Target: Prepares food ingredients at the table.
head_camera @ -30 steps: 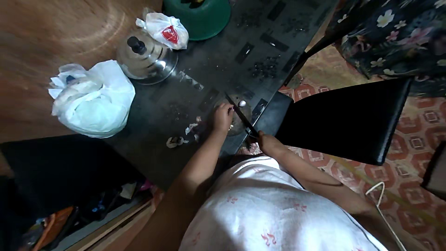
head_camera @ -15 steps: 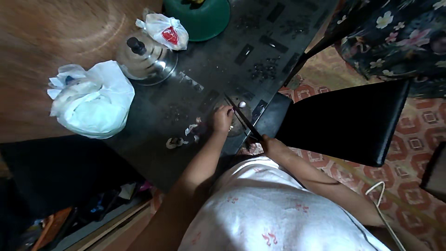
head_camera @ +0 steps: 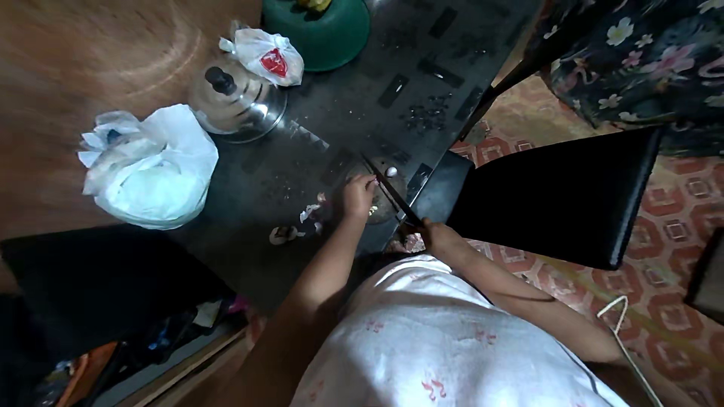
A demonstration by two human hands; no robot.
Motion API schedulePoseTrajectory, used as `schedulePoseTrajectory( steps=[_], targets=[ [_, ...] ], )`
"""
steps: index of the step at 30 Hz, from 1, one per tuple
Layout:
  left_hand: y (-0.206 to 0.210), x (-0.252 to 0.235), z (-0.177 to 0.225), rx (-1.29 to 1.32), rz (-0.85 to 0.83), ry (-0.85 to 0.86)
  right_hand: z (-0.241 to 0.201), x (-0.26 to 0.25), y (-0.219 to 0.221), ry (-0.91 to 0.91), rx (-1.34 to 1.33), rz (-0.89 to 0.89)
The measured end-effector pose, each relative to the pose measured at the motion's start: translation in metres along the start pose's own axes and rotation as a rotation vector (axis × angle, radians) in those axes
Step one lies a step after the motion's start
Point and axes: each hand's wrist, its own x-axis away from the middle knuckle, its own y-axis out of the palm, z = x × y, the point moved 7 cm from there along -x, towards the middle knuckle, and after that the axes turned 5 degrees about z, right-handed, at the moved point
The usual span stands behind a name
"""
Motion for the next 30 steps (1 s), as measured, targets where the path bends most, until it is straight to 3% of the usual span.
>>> schedulePoseTrajectory(
  steps=[21, 30],
  targets=[
    [0.001, -0.001, -0.004, -0.020, 0.015, 0.026, 0.012, 0.018, 0.006, 0.020, 0.010, 0.004],
    [-0.002, -0.002, -0.003, 0.001, -0.003, 0.026, 0.000, -0.015, 0.017, 0.127, 0.053, -0.102]
  ],
)
